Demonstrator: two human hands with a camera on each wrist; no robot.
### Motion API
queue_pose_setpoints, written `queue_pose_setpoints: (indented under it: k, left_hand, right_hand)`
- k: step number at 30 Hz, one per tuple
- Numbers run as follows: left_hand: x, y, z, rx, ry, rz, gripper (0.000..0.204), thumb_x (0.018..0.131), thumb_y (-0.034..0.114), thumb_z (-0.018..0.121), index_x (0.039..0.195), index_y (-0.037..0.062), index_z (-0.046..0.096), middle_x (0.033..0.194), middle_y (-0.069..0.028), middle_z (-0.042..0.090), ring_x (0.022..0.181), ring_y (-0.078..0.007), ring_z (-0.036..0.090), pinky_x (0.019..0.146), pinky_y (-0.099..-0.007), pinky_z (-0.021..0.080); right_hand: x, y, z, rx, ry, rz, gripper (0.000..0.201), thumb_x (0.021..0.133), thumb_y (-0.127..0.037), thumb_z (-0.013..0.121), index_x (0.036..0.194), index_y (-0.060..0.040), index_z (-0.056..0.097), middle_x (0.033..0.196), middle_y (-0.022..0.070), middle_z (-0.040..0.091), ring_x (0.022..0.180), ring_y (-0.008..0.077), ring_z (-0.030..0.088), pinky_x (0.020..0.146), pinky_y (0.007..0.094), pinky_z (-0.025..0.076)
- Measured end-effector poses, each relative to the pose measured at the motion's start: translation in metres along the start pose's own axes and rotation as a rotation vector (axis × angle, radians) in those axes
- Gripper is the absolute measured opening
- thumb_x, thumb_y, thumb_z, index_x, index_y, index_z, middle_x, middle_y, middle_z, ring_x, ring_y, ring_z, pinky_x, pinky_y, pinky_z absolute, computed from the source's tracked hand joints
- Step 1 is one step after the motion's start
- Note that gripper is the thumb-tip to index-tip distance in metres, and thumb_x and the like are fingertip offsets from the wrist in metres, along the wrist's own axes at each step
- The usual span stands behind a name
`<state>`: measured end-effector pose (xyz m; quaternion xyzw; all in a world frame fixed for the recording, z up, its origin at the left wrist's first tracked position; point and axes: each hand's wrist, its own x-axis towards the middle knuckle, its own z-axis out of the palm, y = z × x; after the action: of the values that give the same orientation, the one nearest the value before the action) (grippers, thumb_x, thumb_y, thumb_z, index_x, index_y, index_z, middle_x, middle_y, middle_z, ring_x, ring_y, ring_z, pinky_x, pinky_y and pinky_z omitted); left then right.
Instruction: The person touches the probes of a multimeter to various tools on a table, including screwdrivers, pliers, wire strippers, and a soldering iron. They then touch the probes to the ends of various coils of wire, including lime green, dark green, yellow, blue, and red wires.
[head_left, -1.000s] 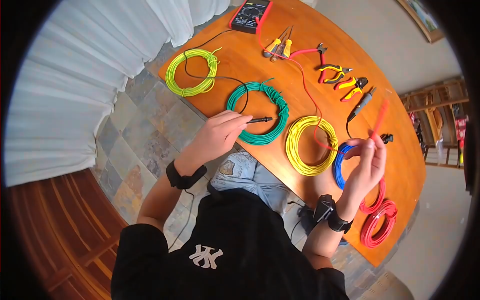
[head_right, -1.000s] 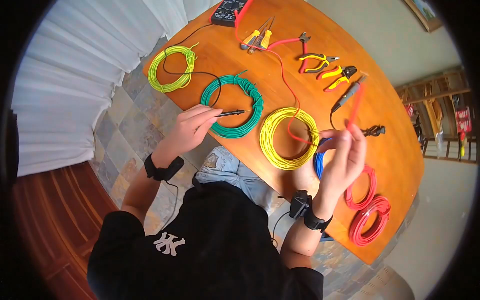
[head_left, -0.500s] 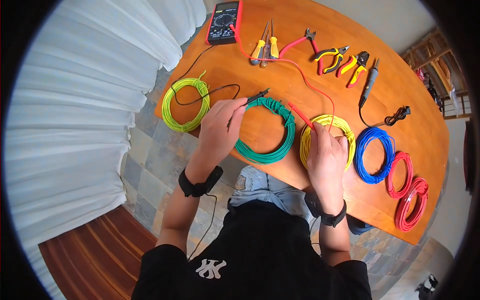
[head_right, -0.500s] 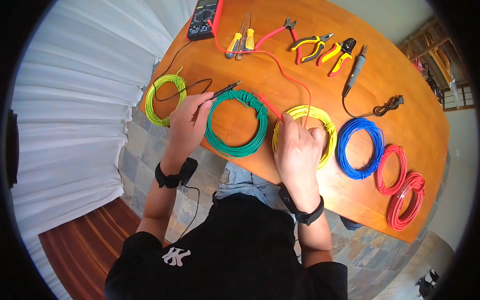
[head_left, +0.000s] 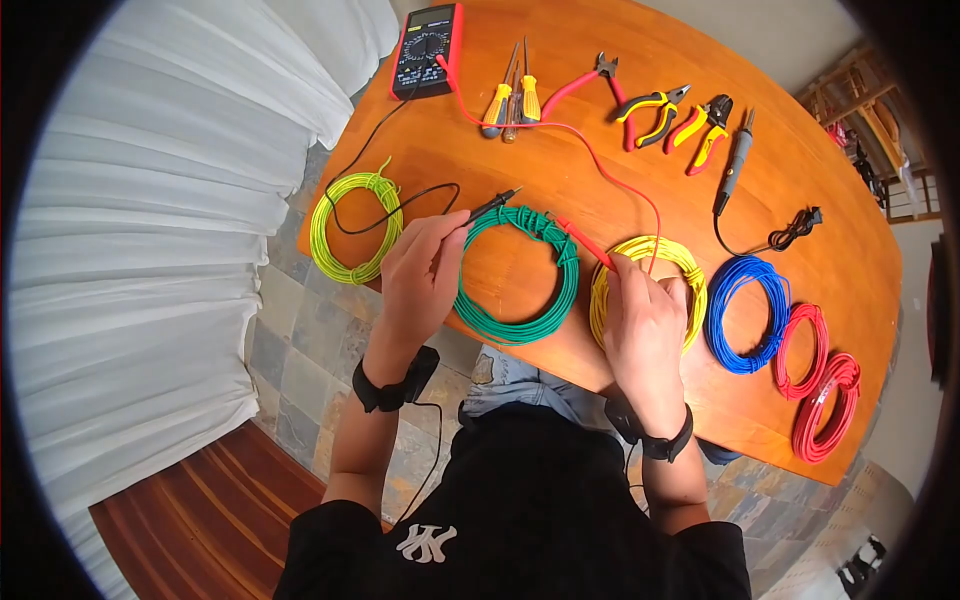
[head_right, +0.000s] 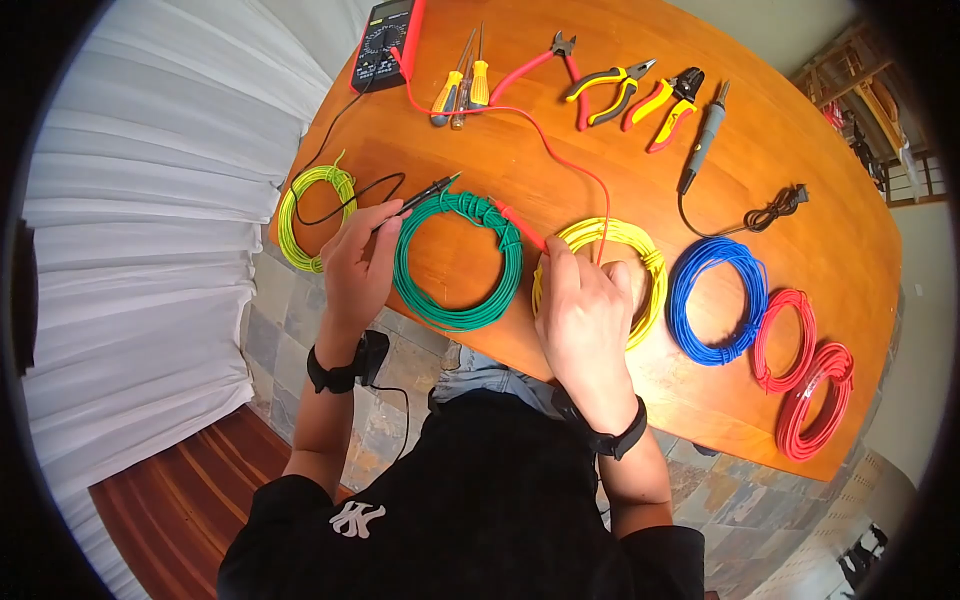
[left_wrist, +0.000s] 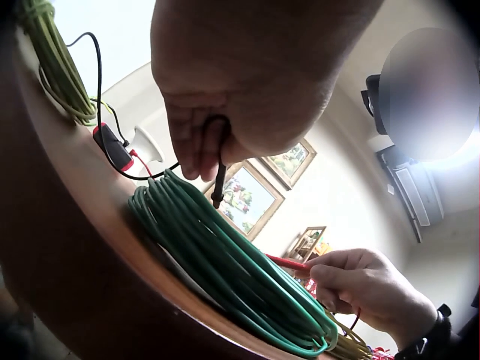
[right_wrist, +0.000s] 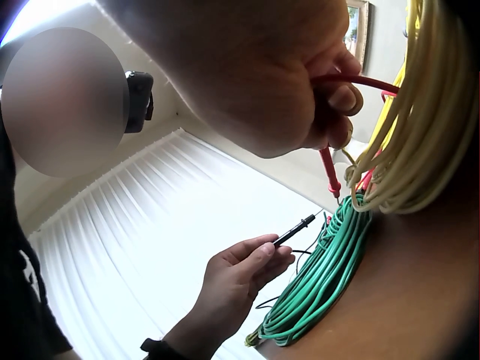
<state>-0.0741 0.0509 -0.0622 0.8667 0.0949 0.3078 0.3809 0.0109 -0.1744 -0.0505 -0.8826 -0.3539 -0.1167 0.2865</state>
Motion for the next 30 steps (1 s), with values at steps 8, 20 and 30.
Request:
queue_pose_setpoints:
  k: [8, 20, 30]
  left_hand:
    - [0.0003, 0.0014, -0.0007, -0.014, 0.01, 0.02, 0.015, 0.089, 0.0, 0.061, 0.103, -0.0022, 0.065, 0.088, -0.0121, 0.066, 0.071, -0.0202, 0.063, 0.06, -0.0277, 0.049]
    - [-0.0008, 0.0006, -0.0029, 0.04, -0.061, -0.031, 0.016, 0.092, 0.001, 0.059, 0.107, -0.0031, 0.064, 0.094, -0.0133, 0.069, 0.087, -0.0182, 0.069, 0.072, -0.0254, 0.053]
    - [0.0014, -0.0004, -0.0001, -0.008, -0.009, -0.015, 0.015, 0.09, 0.001, 0.06, 0.104, -0.0018, 0.065, 0.089, -0.0127, 0.067, 0.074, -0.021, 0.064, 0.061, -0.0278, 0.05]
  right_hand:
    - [0.0002, -0.0003, 0.0002, 0.007, 0.024, -0.001, 0.016, 0.085, -0.004, 0.063, 0.101, -0.0016, 0.062, 0.063, 0.0072, 0.057, 0.059, 0.023, 0.056, 0.062, 0.0351, 0.034]
    - [0.0002, 0.0004, 0.0004, -0.015, 0.014, -0.001, 0.016, 0.085, -0.004, 0.063, 0.101, -0.0013, 0.062, 0.063, 0.008, 0.057, 0.059, 0.0236, 0.056, 0.061, 0.0354, 0.034]
    - [0.0003, 0.001, 0.0013, -0.017, 0.014, -0.006, 0.016, 0.085, -0.005, 0.063, 0.101, -0.0011, 0.062, 0.063, 0.0081, 0.057, 0.058, 0.0234, 0.056, 0.06, 0.0355, 0.034]
